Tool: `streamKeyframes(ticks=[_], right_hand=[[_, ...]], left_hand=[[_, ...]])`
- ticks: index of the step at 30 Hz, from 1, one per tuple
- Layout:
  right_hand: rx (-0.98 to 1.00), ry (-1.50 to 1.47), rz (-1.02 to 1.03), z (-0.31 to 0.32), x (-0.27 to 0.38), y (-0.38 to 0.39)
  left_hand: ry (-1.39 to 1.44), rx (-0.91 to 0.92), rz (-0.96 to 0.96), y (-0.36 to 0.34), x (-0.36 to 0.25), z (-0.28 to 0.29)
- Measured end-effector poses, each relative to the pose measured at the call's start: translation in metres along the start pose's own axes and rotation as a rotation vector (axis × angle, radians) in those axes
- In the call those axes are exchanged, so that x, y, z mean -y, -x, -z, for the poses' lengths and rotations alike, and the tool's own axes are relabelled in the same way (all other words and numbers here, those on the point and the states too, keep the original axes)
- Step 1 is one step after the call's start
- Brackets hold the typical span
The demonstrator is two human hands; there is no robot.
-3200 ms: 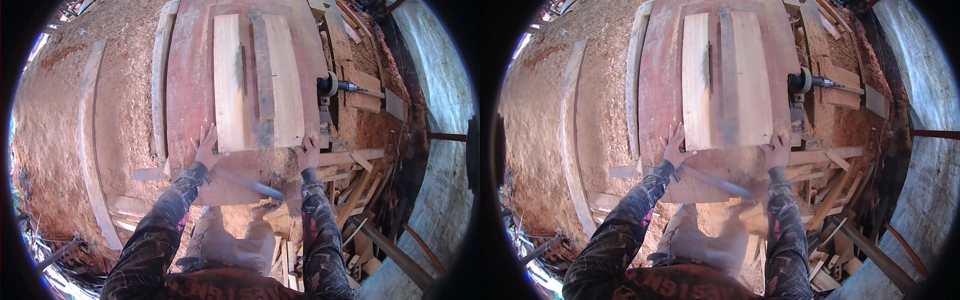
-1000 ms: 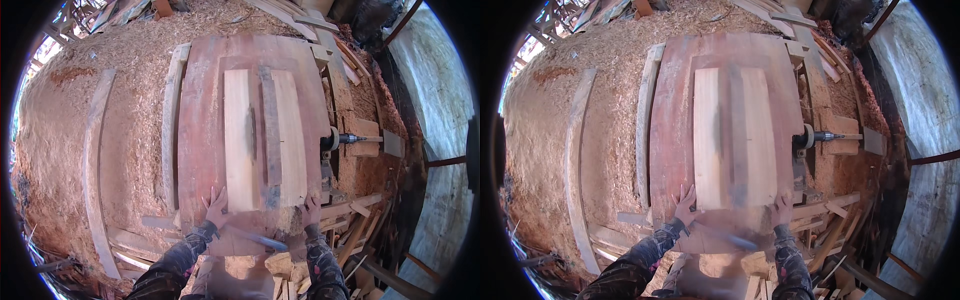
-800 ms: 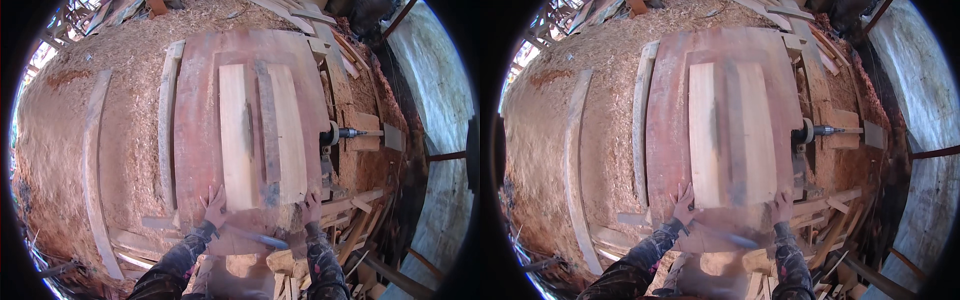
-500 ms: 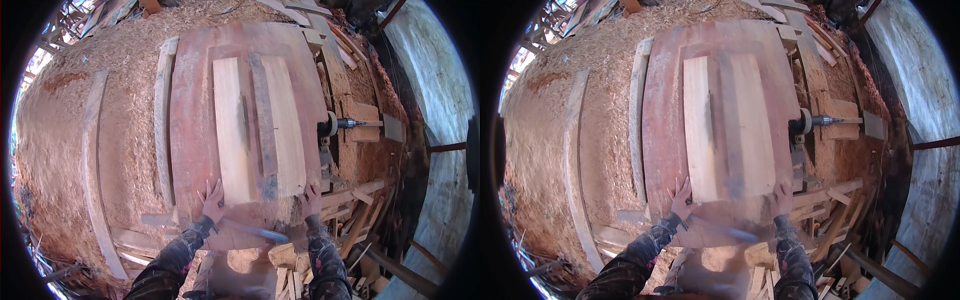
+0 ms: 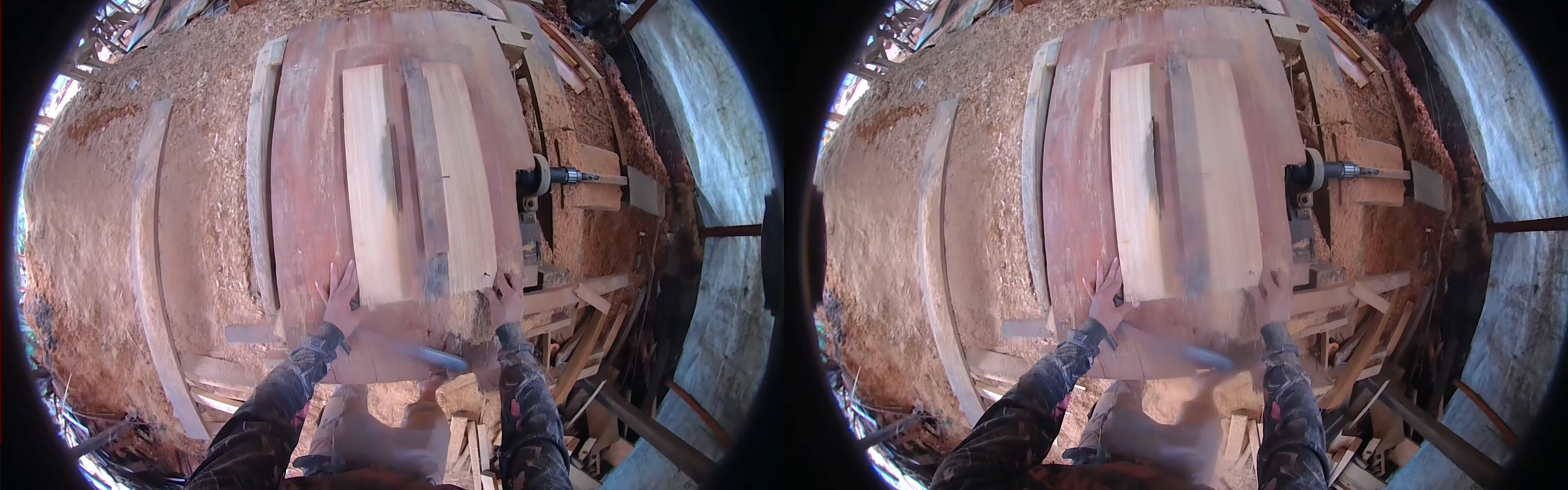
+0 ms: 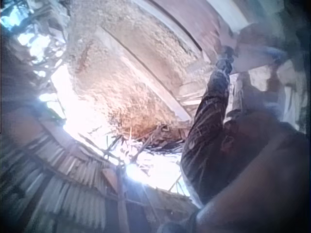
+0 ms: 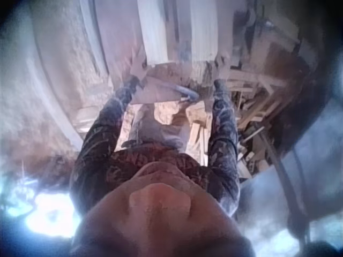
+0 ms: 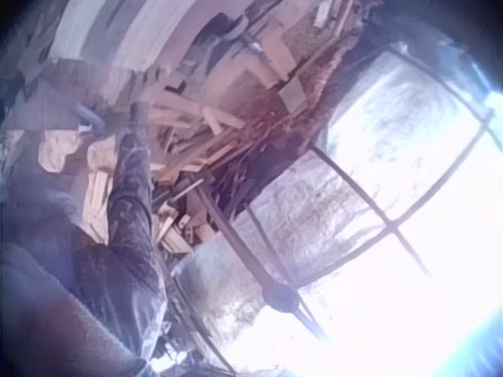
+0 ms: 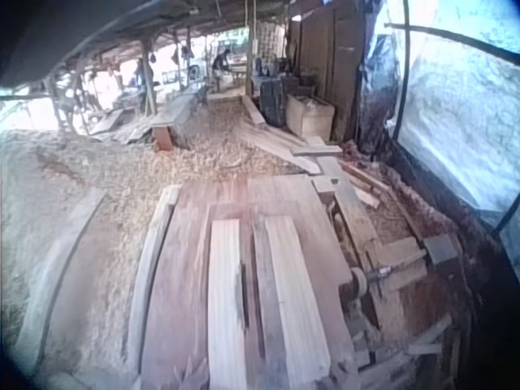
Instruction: The person adjusts pieces of wood on a table using a hammer and then feeds a wood plank through a spinning saw blade.
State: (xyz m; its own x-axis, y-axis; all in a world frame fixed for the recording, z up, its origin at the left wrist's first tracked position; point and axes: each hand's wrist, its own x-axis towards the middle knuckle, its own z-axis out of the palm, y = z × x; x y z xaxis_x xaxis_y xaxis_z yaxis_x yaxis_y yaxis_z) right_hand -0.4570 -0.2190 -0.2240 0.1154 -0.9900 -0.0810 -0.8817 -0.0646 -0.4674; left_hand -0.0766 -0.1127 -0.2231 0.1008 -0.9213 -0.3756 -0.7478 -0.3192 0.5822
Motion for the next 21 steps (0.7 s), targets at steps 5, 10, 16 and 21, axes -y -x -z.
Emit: streamKeyframes(ticks=[5, 10, 16, 21], right_hand=[[0.057, -0.115, -0.05, 0.006, 0.007, -0.002], [-0.013, -0.049, 0.036, -0.001, 0.003, 0.0], [0.006, -0.082, 0.006, 0.002, 0.003, -0.001], [0.115, -0.2, -0.048, 0.028, -0.031, -0.003]], left_hand=[[0.028, -0.001, -0.005, 0.003, -0.005, 0.006], [0.046, -0.029, -0.01, 0.004, -0.001, 0.006], [0.036, -0.057, -0.046, 0.003, -0.007, 0.011], [-0.03, -0.348, -0.304, 0.006, -0.116, 0.031]])
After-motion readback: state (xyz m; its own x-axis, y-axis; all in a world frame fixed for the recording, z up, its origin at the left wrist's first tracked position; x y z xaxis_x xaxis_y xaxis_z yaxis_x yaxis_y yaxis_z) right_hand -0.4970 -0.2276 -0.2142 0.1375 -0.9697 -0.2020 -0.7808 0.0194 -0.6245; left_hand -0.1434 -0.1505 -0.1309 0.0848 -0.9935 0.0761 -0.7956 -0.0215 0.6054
